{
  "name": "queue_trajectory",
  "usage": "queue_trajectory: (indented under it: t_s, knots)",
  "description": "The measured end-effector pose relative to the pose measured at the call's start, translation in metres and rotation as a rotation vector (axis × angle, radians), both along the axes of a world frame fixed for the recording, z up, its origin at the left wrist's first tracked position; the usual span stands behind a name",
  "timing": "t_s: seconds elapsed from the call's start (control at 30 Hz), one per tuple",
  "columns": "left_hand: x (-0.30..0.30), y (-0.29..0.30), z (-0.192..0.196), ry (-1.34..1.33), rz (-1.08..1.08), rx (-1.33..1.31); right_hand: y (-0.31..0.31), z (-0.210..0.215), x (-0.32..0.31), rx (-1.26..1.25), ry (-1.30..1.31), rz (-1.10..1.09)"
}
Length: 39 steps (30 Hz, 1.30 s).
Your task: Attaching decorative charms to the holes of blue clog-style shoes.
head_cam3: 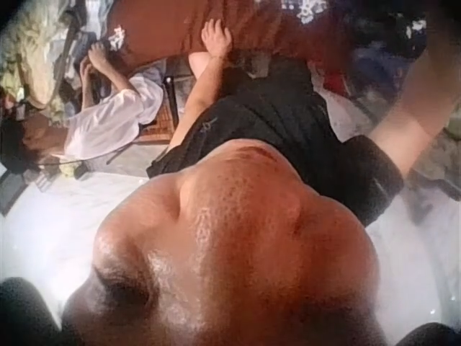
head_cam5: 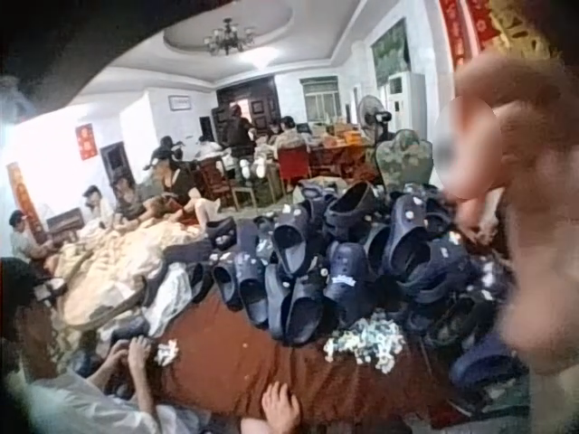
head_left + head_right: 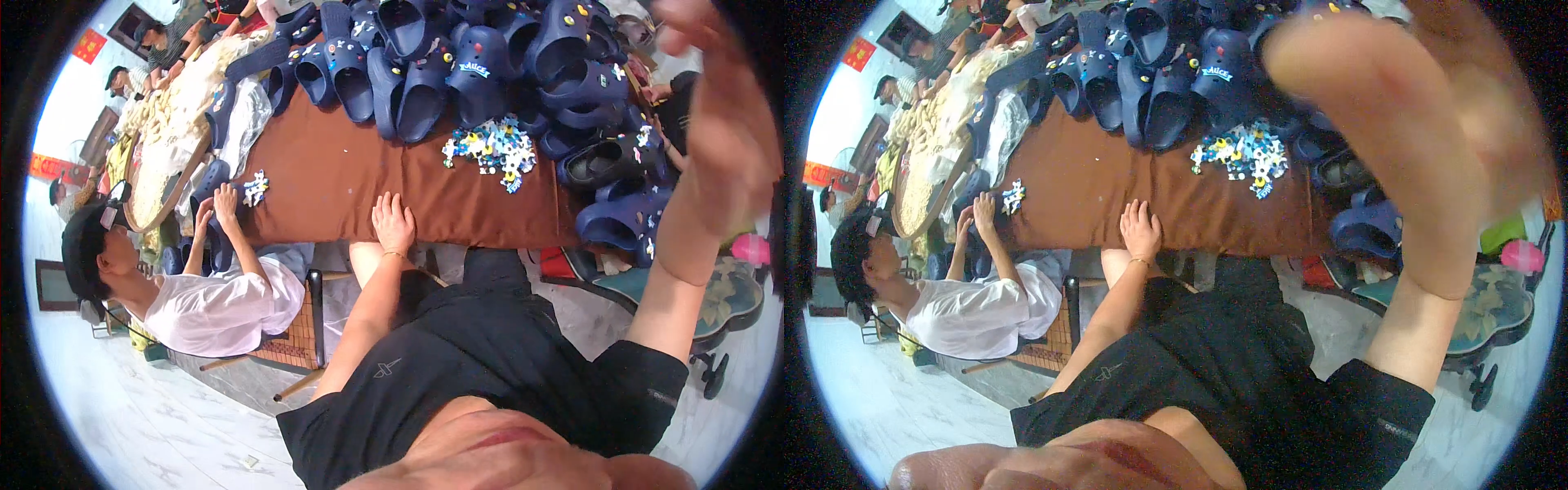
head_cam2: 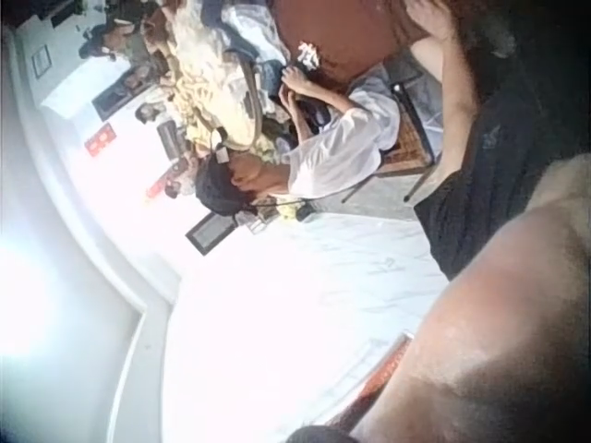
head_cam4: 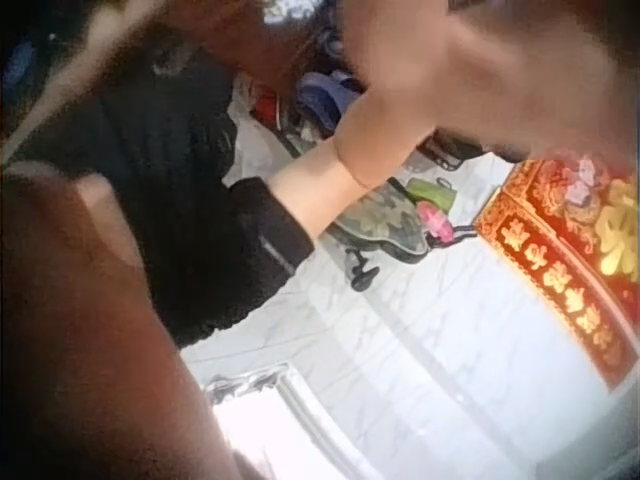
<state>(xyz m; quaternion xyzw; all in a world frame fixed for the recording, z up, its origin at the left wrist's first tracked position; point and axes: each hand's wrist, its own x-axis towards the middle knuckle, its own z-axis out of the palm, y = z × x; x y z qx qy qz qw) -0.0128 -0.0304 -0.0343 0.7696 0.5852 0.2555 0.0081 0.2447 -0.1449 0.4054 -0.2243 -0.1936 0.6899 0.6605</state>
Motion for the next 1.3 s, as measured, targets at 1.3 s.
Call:
queue_trajectory:
  t_s: [1.3]
  knots:
    - [0.001, -0.003, 0.011, -0.047, -0.043, 0.014, -0.012, -0.058, 0.079, 1.484, -0.884, -0.87]
